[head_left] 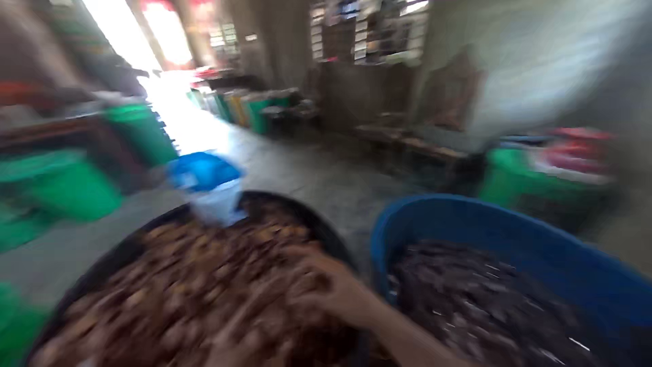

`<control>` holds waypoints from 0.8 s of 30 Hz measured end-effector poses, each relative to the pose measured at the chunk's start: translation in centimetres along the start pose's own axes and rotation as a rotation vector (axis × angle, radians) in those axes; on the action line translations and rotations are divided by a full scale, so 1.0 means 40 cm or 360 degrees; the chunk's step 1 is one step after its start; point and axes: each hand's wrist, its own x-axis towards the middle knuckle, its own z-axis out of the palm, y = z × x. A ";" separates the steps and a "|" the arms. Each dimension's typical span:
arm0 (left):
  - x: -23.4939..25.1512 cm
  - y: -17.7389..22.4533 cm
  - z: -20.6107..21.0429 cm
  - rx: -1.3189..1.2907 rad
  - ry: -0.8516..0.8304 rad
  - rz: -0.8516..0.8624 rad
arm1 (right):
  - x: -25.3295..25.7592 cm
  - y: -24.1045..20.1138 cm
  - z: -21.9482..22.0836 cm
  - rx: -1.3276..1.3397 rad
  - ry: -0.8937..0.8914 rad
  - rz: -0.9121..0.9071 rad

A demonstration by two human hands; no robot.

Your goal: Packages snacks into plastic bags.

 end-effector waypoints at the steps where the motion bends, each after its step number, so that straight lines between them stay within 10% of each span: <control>1: 0.003 -0.003 0.019 -0.0027 0.0039 -0.0035 | 0.004 0.016 0.010 0.0177 -0.0026 0.0031; 6: -0.022 -0.019 0.043 -0.0200 -0.0026 -0.0022 | -0.004 0.019 0.009 0.0195 -0.0588 -0.0115; 11: -0.071 -0.028 0.060 0.0043 -0.0133 0.0048 | -0.017 -0.008 0.053 -0.0066 -0.0110 -0.0224; 19: -0.060 -0.071 0.096 -0.0600 0.0199 0.0119 | -0.006 -0.030 -0.017 -0.0186 -0.0790 -0.0358; 24: -0.052 -0.065 0.121 -0.0317 0.0447 0.0163 | -0.026 -0.069 0.001 -0.0353 -0.0572 -0.0128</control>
